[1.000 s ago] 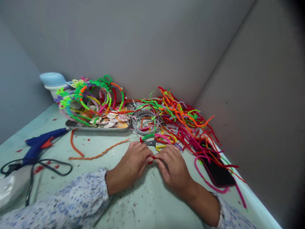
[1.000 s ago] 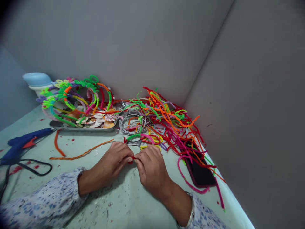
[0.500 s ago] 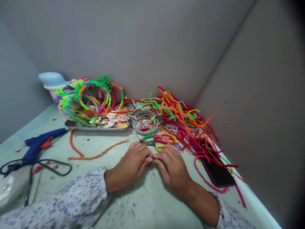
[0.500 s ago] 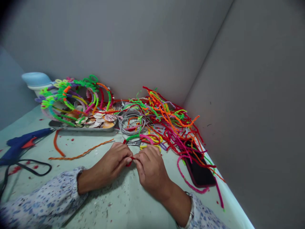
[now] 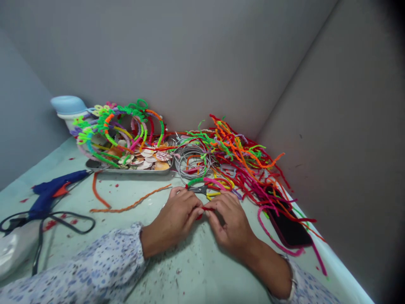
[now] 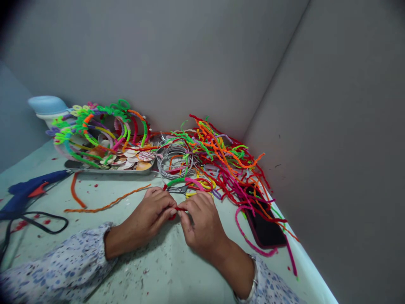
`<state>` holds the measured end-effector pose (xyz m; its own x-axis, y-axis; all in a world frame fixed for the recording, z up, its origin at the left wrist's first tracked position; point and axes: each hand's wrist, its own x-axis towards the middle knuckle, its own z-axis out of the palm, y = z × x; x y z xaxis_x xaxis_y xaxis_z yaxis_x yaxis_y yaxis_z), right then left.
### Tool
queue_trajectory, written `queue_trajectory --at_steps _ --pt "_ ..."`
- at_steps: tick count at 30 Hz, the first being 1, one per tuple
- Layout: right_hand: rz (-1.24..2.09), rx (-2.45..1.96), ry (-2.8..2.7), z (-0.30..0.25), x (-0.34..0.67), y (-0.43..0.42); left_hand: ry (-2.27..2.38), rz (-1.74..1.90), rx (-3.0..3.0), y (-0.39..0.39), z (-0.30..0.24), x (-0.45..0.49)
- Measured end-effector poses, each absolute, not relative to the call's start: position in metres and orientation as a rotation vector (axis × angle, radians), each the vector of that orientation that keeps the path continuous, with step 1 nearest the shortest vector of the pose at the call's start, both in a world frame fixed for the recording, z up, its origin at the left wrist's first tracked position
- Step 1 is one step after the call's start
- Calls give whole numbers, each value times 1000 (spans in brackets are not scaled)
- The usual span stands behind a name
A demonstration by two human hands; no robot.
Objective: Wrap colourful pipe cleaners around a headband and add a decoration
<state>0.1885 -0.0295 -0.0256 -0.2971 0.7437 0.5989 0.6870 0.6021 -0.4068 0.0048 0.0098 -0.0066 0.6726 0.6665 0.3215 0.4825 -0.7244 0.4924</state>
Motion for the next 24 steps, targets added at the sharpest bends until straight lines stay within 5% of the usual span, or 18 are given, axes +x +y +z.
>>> queue_trajectory --at_steps 6,14,24 --pt "84 -1116 -2029 -25 189 -29 930 773 2513 8 -5 4" --pt "32 -1207 -1753 -27 192 -29 1315 1370 2050 13 -4 -1" --pt "27 -1258 -1664 -28 194 -29 1023 1005 2320 8 -5 4"
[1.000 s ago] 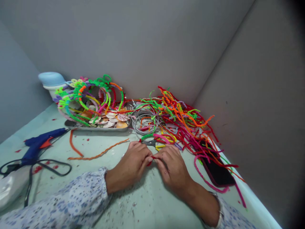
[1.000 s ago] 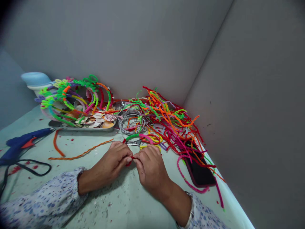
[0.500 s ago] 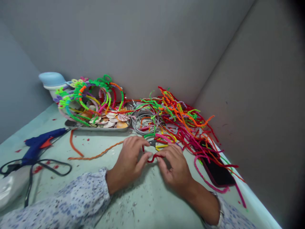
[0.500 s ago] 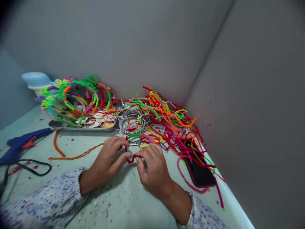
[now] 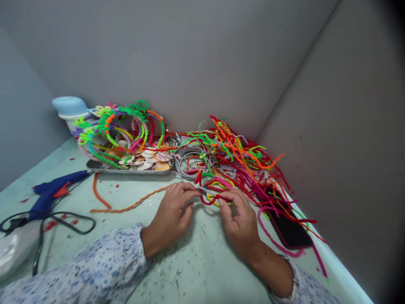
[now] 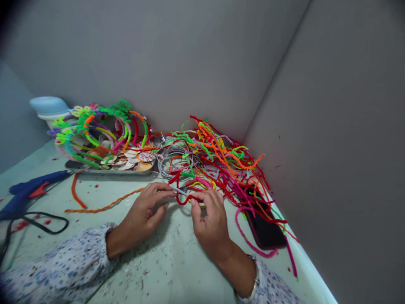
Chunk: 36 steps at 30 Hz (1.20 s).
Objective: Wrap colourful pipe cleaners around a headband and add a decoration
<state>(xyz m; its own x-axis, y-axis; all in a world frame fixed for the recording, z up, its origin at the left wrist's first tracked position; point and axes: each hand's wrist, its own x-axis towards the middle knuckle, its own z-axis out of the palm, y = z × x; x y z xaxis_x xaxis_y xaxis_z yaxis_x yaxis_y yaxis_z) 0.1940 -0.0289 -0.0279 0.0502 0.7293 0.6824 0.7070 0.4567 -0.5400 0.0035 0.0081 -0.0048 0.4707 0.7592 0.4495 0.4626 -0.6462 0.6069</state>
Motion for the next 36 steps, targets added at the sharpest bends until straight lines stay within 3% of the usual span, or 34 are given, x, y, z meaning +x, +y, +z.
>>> queue_trajectory --at_steps 13,24,36 --pt "6 -1240 -1683 -26 193 -29 806 892 2473 3 1 5" --pt "15 -1246 -1668 -28 193 -29 829 895 2202 -5 -2 1" --pt "120 -1148 -1732 -23 193 -32 1146 1286 2318 2 -4 3"
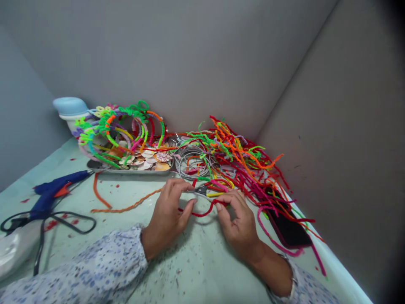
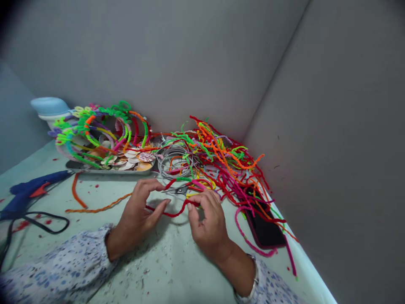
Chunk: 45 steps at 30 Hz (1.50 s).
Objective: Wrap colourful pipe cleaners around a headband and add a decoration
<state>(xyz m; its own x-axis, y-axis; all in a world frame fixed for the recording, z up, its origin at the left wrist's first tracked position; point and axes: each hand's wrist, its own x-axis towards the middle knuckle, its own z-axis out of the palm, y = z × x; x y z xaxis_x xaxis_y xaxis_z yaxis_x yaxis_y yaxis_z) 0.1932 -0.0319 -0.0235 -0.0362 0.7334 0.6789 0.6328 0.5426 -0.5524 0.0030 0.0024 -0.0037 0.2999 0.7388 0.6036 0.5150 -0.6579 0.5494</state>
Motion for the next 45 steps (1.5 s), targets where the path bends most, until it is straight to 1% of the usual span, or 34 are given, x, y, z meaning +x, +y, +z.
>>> queue_trajectory --at_steps 7,14,24,45 --pt "147 -1096 -1872 -23 189 -32 1037 1208 2636 3 -7 2" --pt "183 -1093 -1913 -22 189 -34 955 1119 2666 5 -5 3" --pt "198 -1081 -1919 -24 188 -34 848 1142 2674 7 -5 1" --pt "181 -1084 -1928 -24 188 -33 834 1114 2656 8 -6 3"
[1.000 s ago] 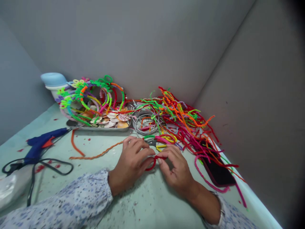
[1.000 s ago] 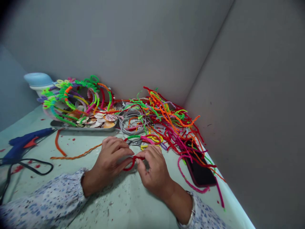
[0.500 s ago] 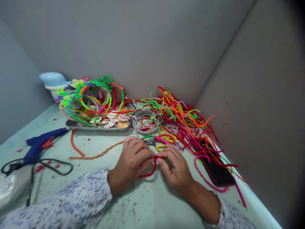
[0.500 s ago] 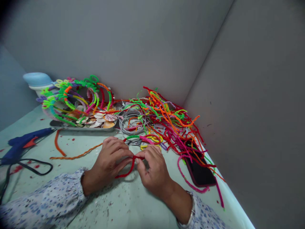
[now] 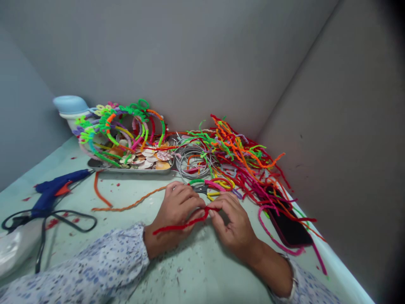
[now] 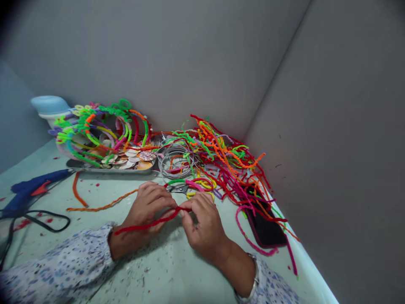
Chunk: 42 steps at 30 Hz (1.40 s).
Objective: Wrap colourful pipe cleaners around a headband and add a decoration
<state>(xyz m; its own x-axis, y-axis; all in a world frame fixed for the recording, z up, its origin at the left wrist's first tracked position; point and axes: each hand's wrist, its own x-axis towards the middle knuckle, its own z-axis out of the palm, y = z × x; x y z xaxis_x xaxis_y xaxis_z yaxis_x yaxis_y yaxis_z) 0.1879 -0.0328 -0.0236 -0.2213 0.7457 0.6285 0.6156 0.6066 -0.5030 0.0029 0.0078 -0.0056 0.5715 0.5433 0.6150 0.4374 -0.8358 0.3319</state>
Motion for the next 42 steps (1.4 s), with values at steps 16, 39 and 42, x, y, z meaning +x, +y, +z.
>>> queue_trajectory --at_steps 16,39,42 --pt "183 -1082 -1928 -23 188 -33 811 1192 2638 7 -7 3" --pt "150 -1051 -1983 -22 187 -32 733 1052 2580 4 -1 2" --pt "153 -1043 -1996 -22 187 -32 735 1045 2573 5 -3 2"
